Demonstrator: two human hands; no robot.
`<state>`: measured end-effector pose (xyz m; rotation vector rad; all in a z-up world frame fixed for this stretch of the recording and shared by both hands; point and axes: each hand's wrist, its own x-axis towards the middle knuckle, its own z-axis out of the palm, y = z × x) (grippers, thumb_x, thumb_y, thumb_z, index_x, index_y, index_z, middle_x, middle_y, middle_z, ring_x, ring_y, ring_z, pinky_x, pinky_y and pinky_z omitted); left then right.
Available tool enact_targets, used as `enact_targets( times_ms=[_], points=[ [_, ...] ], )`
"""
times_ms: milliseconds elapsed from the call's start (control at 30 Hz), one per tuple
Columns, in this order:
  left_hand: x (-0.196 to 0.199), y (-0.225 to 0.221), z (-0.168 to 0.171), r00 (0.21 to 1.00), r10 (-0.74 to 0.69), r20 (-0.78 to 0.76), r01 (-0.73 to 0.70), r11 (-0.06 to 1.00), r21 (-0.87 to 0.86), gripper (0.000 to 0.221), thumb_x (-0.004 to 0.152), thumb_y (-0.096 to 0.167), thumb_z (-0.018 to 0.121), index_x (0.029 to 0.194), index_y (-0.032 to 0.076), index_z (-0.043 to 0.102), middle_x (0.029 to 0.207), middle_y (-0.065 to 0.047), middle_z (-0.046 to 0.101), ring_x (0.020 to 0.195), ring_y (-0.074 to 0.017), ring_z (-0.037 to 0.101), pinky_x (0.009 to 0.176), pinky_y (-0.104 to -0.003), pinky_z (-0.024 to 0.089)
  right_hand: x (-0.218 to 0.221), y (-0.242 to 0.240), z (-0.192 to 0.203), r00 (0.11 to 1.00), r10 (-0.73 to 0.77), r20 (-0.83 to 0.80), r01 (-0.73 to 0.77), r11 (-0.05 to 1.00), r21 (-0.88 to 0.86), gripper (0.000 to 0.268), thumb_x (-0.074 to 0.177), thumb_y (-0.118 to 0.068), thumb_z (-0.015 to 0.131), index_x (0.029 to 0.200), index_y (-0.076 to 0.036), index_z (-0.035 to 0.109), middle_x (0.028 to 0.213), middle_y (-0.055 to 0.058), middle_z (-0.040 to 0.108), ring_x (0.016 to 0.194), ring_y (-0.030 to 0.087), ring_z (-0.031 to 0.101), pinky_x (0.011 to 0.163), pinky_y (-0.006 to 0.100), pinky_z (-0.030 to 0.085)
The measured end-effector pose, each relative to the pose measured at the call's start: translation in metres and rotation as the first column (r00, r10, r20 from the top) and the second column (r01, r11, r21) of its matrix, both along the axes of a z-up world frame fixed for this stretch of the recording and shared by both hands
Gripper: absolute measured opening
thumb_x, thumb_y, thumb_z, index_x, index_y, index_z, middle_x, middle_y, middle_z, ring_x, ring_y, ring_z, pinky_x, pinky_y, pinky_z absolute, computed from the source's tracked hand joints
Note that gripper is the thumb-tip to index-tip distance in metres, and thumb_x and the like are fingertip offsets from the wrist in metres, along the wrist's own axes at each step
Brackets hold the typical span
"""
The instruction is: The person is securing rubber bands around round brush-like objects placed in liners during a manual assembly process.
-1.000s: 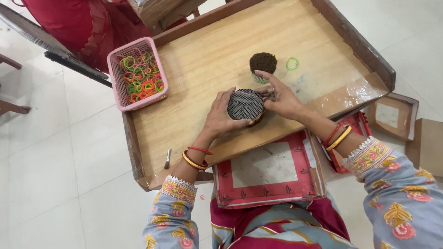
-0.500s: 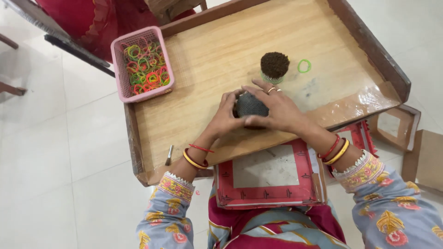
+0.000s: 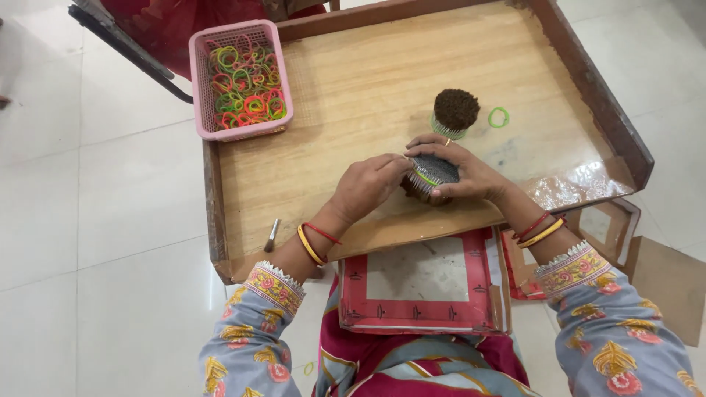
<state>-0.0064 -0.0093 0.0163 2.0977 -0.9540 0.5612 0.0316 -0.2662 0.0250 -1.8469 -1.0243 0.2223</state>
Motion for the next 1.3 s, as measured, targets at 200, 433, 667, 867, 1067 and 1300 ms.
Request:
enact_targets(
  times_ms=[200,433,667,867,1067,1300],
  points=[
    [0.018,0.012,0.001,0.919,-0.139,0.369,0.018,0.949,0.314,0.021,0.092,0.013,0.063,0.112,0.006,0.064,0.106,-0.008,0.069,0.095,-0.0237,0.072,0.078,-0.035,0.059,0.002,0.001,-0.002,1.0,0.005,-0.01,-0.005,1.0,-0.009,0.068,0.077,-0.039,0.082,0.136,-0.01,0.064,0.143,0.012,0.055,0.137,0.028,0.052,0.118,0.041,0.041],
    [0.02,0.014,-0.005,0.799,-0.27,0.538,-0.063,0.851,0.521,0.023,0.088,0.016,0.062,0.107,0.002,0.064,0.091,-0.005,0.063,0.082,-0.0185,0.068,0.072,-0.032,0.058,-0.002,0.009,0.002,0.986,-0.014,0.166,0.032,0.994,-0.108,0.063,0.076,-0.037,0.084,0.131,-0.011,0.066,0.14,0.014,0.058,0.133,0.031,0.055,0.112,0.043,0.044],
    [0.004,0.02,0.007,0.902,-0.282,0.328,0.043,0.813,0.581,0.023,0.083,0.021,0.067,0.098,0.006,0.062,0.091,-0.007,0.062,0.086,-0.022,0.066,0.076,-0.034,0.055,-0.004,0.011,0.006,0.961,-0.012,0.275,0.064,0.981,-0.182,0.063,0.075,-0.04,0.084,0.131,-0.015,0.068,0.138,0.014,0.059,0.132,0.033,0.055,0.11,0.045,0.045],
    [-0.032,0.026,0.0,0.954,-0.273,0.126,0.21,0.904,0.372,0.023,0.08,0.018,0.07,0.098,0.007,0.061,0.106,-0.01,0.065,0.097,-0.0272,0.067,0.085,-0.036,0.056,0.004,-0.001,0.003,0.968,-0.096,0.234,0.134,0.979,-0.154,0.061,0.078,-0.04,0.082,0.132,-0.016,0.068,0.14,0.014,0.059,0.132,0.032,0.056,0.11,0.043,0.046],
    [-0.017,0.009,0.003,0.995,-0.034,0.089,0.025,0.995,0.095,0.021,0.094,0.012,0.068,0.114,0.009,0.067,0.113,-0.006,0.067,0.098,-0.0253,0.07,0.083,-0.035,0.058,0.01,-0.002,-0.001,0.986,-0.082,0.143,0.098,0.99,-0.105,0.063,0.078,-0.039,0.083,0.134,-0.014,0.067,0.141,0.013,0.058,0.134,0.03,0.055,0.113,0.042,0.043],
    [0.006,-0.002,-0.003,0.916,-0.091,0.39,-0.033,0.953,0.3,0.022,0.09,0.013,0.063,0.111,0.006,0.067,0.108,-0.008,0.067,0.094,-0.023,0.07,0.081,-0.034,0.058,0.012,-0.003,-0.004,0.991,-0.065,0.116,0.076,0.993,-0.095,0.067,0.076,-0.041,0.084,0.135,-0.015,0.066,0.14,0.013,0.057,0.134,0.031,0.055,0.113,0.043,0.043]
  ],
)
